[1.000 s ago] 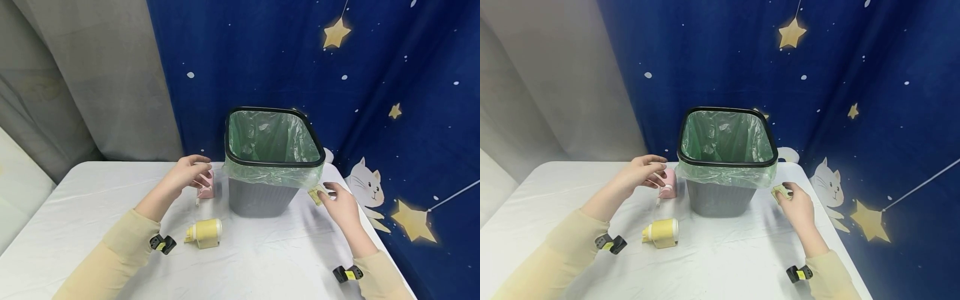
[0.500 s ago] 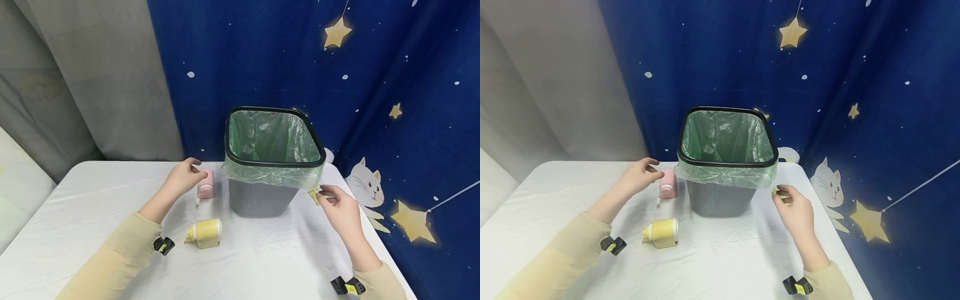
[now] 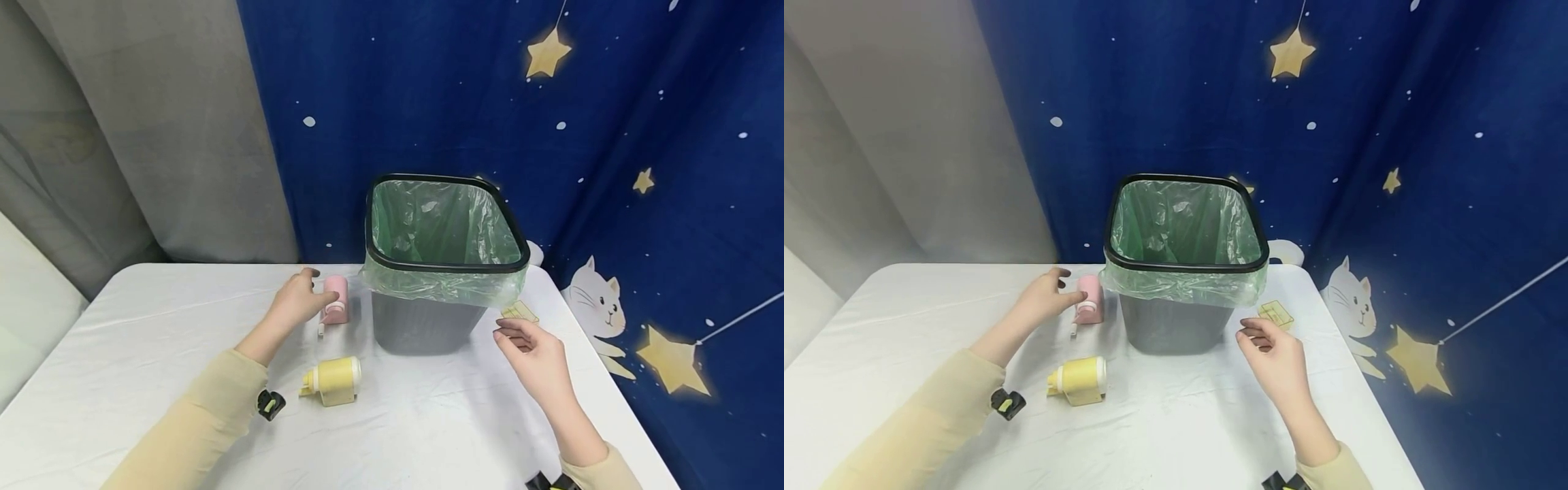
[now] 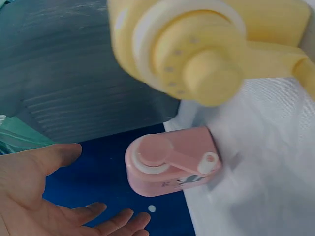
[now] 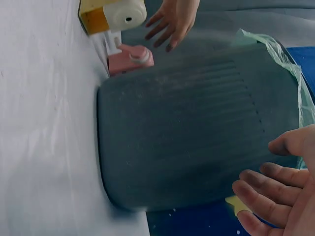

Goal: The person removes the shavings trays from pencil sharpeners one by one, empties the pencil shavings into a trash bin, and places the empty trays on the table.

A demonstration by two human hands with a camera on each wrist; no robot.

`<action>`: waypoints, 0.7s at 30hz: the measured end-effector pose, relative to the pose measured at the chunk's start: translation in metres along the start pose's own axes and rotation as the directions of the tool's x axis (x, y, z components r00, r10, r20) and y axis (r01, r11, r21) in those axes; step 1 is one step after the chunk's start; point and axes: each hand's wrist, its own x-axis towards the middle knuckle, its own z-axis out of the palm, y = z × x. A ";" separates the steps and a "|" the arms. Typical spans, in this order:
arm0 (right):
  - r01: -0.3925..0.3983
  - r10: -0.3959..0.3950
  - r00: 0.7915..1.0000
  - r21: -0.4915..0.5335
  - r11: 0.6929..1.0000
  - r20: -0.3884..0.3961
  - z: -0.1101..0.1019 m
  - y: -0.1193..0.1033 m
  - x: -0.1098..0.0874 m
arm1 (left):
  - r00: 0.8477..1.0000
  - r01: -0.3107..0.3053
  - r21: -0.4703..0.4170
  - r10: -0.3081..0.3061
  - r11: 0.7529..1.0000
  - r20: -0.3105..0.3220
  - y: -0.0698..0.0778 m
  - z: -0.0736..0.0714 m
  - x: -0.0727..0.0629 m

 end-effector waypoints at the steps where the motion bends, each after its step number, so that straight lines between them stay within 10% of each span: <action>1: 0.002 -0.002 1.000 0.011 1.000 0.005 0.002 -0.001 -0.001 | 1.000 0.005 0.009 -0.005 1.000 0.002 -0.001 0.002 0.000; 21: 0.033 -0.060 0.985 0.166 0.986 0.162 0.043 -0.021 -0.021 | 0.997 0.054 0.074 -0.057 0.996 0.045 -0.011 0.021 0.007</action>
